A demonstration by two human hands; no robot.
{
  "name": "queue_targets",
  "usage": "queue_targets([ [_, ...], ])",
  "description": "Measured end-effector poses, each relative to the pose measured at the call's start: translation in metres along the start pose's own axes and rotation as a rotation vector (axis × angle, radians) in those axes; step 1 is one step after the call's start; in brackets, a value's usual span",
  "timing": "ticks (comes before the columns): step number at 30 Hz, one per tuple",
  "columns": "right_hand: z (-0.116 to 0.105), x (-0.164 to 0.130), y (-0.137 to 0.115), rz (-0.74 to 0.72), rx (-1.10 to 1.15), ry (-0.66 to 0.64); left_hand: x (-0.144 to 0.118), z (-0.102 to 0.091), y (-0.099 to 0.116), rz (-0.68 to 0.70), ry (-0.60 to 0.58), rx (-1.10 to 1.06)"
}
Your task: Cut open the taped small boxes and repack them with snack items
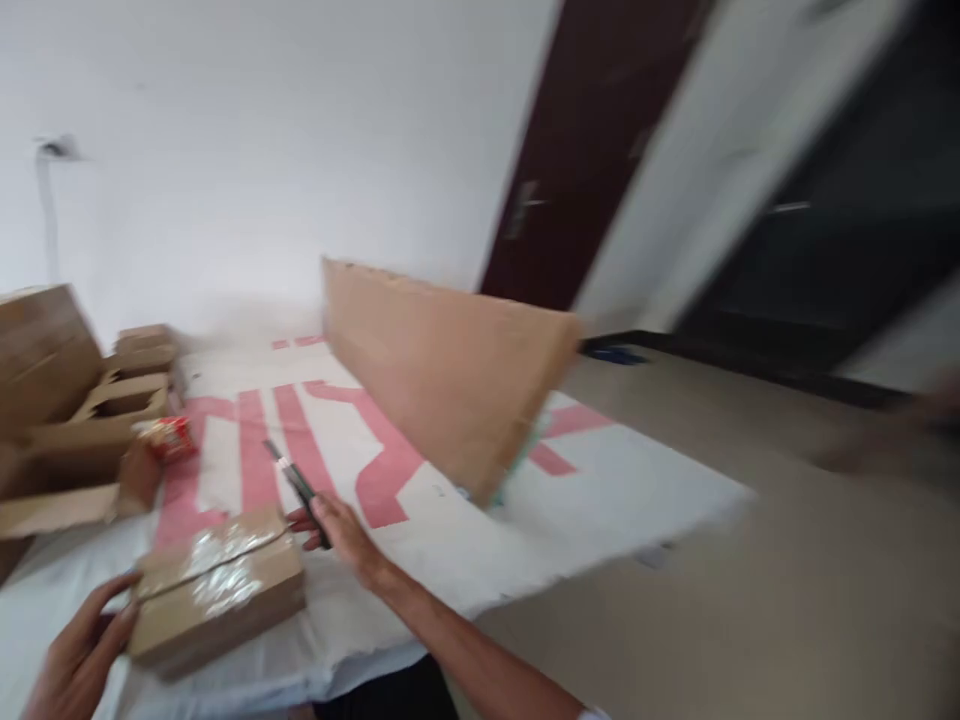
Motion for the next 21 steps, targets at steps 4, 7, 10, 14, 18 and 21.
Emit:
queue_targets([
  [4,-0.004,-0.014,0.018,0.073,-0.011,0.009,-0.021,0.013,0.010,-0.176,0.044,-0.221],
  [7,-0.016,-0.014,0.034,0.116,-0.023,0.053,-0.023,0.016,-0.002,-0.189,0.037,-0.357],
  [10,-0.018,-0.019,0.041,0.132,-0.032,0.043,-0.026,0.024,-0.014,-0.188,-0.015,-0.421],
  [14,-0.015,-0.024,0.033,0.106,-0.085,0.036,-0.025,0.028,-0.021,-0.190,-0.003,-0.413],
  [18,-0.012,-0.020,0.024,0.099,-0.158,0.028,-0.022,0.027,-0.024,-0.175,0.021,-0.402],
  [21,-0.010,-0.019,0.021,0.116,-0.180,0.020,-0.022,0.029,-0.026,-0.175,-0.019,-0.395],
])
Point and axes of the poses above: each hand's wrist, its own x-axis towards the middle knuckle, its own z-axis out of the palm, y = z × x, the point moved 10 cm from there along x, towards the middle knuckle, and after that the axes turned 14 degrees about -y, right-handed, at the moved point
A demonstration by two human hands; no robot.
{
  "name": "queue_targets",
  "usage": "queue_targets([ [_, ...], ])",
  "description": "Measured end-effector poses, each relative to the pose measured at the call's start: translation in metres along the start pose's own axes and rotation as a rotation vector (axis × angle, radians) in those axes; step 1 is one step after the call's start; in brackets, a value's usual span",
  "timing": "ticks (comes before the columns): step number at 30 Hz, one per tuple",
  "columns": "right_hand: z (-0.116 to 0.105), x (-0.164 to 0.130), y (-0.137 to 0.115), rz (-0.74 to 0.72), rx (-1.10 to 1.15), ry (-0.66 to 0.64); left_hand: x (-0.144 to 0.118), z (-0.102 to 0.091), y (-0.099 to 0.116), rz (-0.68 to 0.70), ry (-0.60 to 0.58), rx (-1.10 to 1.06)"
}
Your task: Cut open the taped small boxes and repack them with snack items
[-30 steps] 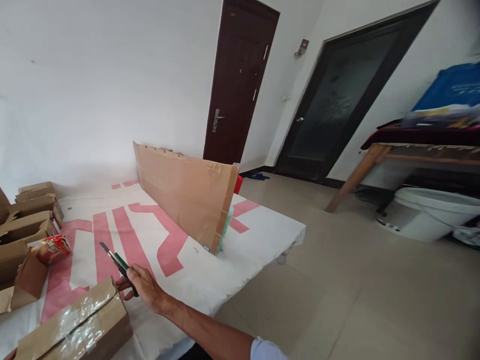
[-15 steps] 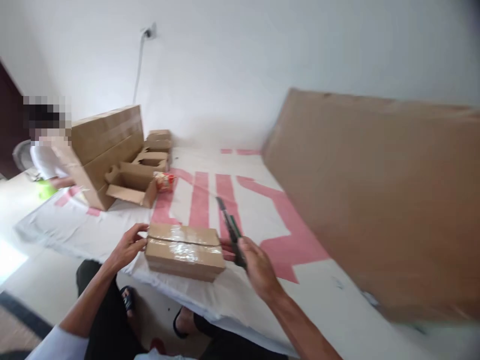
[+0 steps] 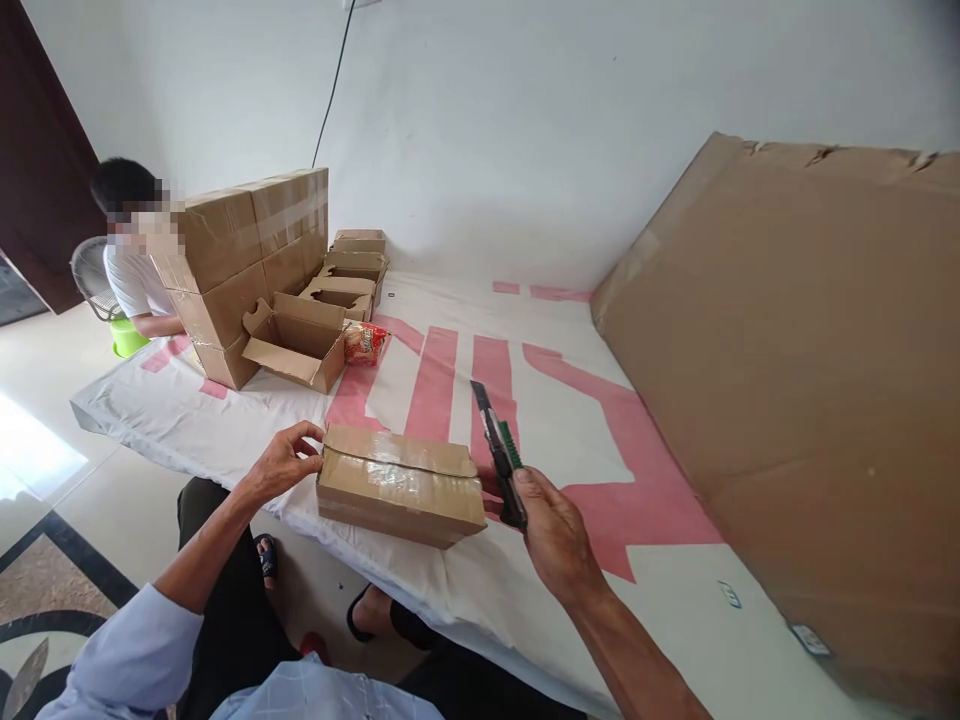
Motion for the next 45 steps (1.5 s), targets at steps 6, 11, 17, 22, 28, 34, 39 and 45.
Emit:
queue_targets([
  [6,-0.002,-0.002,-0.006,-0.018,-0.076,0.015,0.001,0.003,0.016,0.105,-0.062,0.056],
  [11,0.001,-0.005,-0.018,-0.007,-0.146,0.008,0.004,0.018,0.021,0.119,-0.212,0.057],
  [17,-0.007,-0.001,-0.030,-0.005,-0.289,-0.069,0.005,0.020,0.016,0.121,-0.248,0.041],
  [22,-0.013,0.007,-0.064,-0.054,-0.519,-0.152,0.006,0.020,0.016,0.119,-0.247,0.043],
  [28,0.030,0.012,-0.108,-0.113,-0.622,-0.395,0.006,0.024,0.022,0.137,-0.253,-0.022],
  [34,0.077,0.017,-0.117,-0.152,-0.674,-0.557,0.002,0.028,0.029,0.149,-0.260,-0.019],
  [39,0.098,0.019,-0.121,-0.173,-0.694,-0.602,0.002,0.028,0.028,0.165,-0.271,0.032],
  [45,0.111,0.021,-0.123,-0.208,-0.716,-0.643,0.003,0.028,0.029,0.178,-0.274,0.048],
])
Point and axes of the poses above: each hand's wrist, its own x-axis towards the middle knuckle, its own z-axis out of the palm, y = z × x, the point moved 10 cm from there along x, towards the middle knuckle, and after that the axes turned 14 degrees about -y, right-handed, at the moved point
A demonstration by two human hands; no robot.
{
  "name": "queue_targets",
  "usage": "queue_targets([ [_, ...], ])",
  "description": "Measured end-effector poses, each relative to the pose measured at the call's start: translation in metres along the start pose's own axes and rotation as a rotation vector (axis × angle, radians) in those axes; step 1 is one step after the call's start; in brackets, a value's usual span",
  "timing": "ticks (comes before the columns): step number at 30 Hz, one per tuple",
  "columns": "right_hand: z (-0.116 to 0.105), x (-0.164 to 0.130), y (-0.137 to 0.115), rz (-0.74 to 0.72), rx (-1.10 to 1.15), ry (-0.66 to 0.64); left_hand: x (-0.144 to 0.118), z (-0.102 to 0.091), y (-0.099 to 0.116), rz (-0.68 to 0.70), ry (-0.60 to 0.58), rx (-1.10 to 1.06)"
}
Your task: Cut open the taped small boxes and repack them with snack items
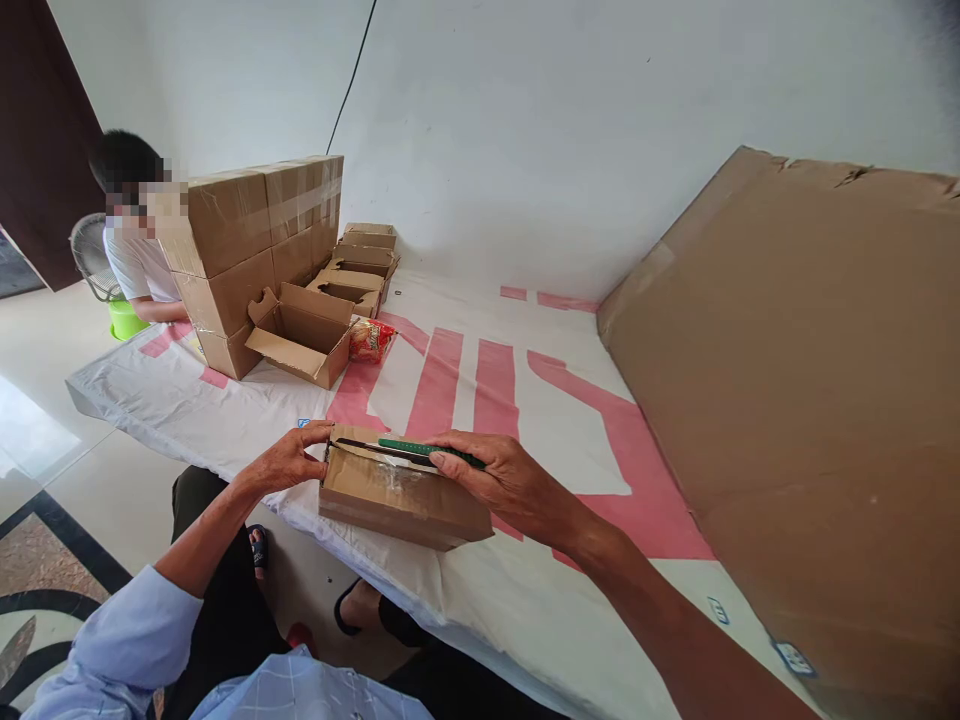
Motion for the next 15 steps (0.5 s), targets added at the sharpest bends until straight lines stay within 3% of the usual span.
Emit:
queue_targets([
  [6,-0.004,-0.004,-0.005,0.012,-0.005,0.026,0.001,0.000,0.004,0.018,0.005,-0.037],
  [10,-0.003,-0.003,-0.007,0.006,-0.032,0.014,0.001,-0.003,-0.006,-0.007,0.029,-0.055],
  [15,0.004,0.005,0.007,-0.046,-0.109,0.011,-0.005,-0.001,-0.011,0.034,0.071,-0.095],
])
Point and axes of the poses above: each hand's wrist, its own x-axis towards the middle knuckle, its own z-axis out of the palm, y = z × x, the point moved 10 cm from there along x, towards the middle knuckle, and after that the axes turned 14 degrees about -y, right-handed, at the moved point
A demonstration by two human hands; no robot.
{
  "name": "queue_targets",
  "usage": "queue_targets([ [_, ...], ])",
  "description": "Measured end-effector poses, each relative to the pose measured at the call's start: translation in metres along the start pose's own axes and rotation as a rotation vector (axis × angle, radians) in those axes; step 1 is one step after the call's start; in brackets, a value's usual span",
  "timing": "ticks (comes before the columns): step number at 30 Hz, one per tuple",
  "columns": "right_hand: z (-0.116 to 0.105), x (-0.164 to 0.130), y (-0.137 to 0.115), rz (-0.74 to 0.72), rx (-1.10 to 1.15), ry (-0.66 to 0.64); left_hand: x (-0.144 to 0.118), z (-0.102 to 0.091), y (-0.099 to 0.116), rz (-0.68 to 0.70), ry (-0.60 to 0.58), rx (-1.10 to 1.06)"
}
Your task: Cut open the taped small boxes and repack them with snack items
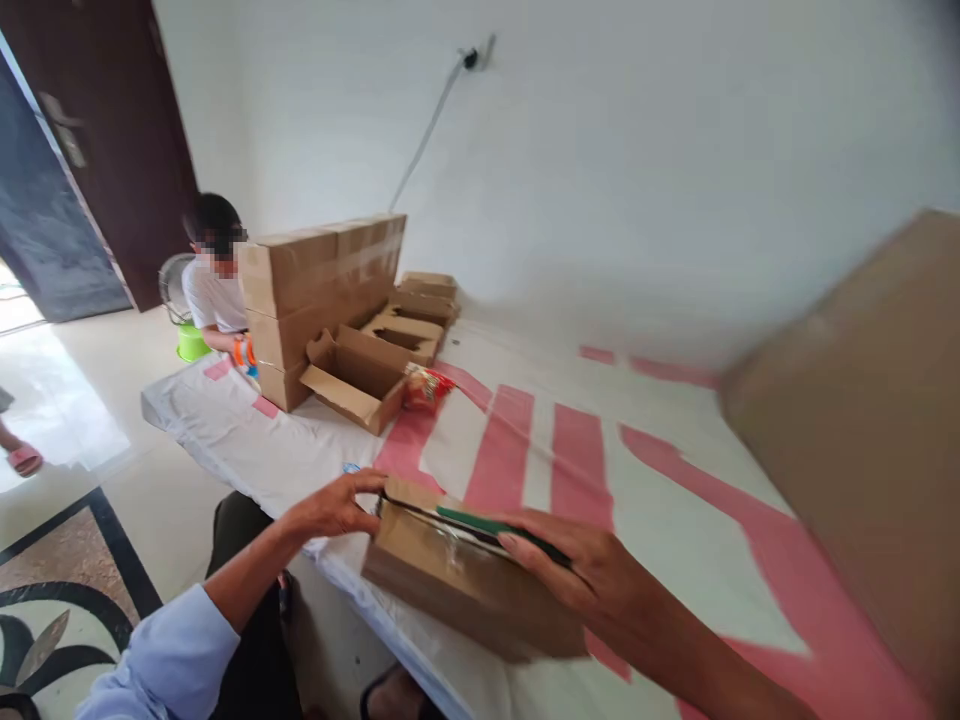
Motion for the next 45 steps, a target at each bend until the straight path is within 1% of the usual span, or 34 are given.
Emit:
queue_targets([
  [4,0.007,0.013,0.013,-0.079,-0.046,-0.007,-0.002,0.001,-0.001,-0.022,0.016,0.046],
  [7,0.010,0.016,0.013,-0.057,-0.113,-0.031,-0.004,0.002,0.002,-0.056,0.015,0.054],
  [11,0.011,0.013,0.004,0.007,-0.204,-0.090,-0.006,0.003,0.006,-0.084,0.005,0.061],
  [17,0.014,0.020,-0.018,0.022,-0.360,-0.159,-0.003,0.004,0.011,-0.080,-0.023,0.094],
  [21,0.017,0.023,-0.023,0.022,-0.403,-0.193,-0.001,0.002,0.011,-0.082,-0.041,0.127],
  [24,0.016,0.023,-0.024,0.006,-0.423,-0.184,0.001,0.001,0.013,-0.063,-0.064,0.146],
  [28,0.014,0.023,-0.024,0.004,-0.507,-0.168,0.005,0.001,0.014,-0.074,-0.093,0.167],
  [32,0.007,0.015,-0.020,0.059,-0.504,-0.218,0.007,0.002,0.017,-0.066,-0.129,0.187],
  [36,0.000,0.008,-0.019,0.102,-0.512,-0.220,0.008,0.002,0.019,-0.073,-0.132,0.217],
  [41,0.004,0.011,-0.016,0.110,-0.559,-0.223,0.010,0.001,0.017,-0.122,-0.126,0.239],
  [45,0.002,0.005,-0.011,0.104,-0.561,-0.232,0.010,0.003,0.020,-0.108,-0.147,0.227],
])
Point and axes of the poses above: each hand's wrist, its own x-axis towards the middle knuckle, its own z-axis out of the palm, y = z × x, the point moved 10 cm from there along x, towards the middle knuckle, and after that the axes turned 14 degrees about -y, right-handed, at the moved point
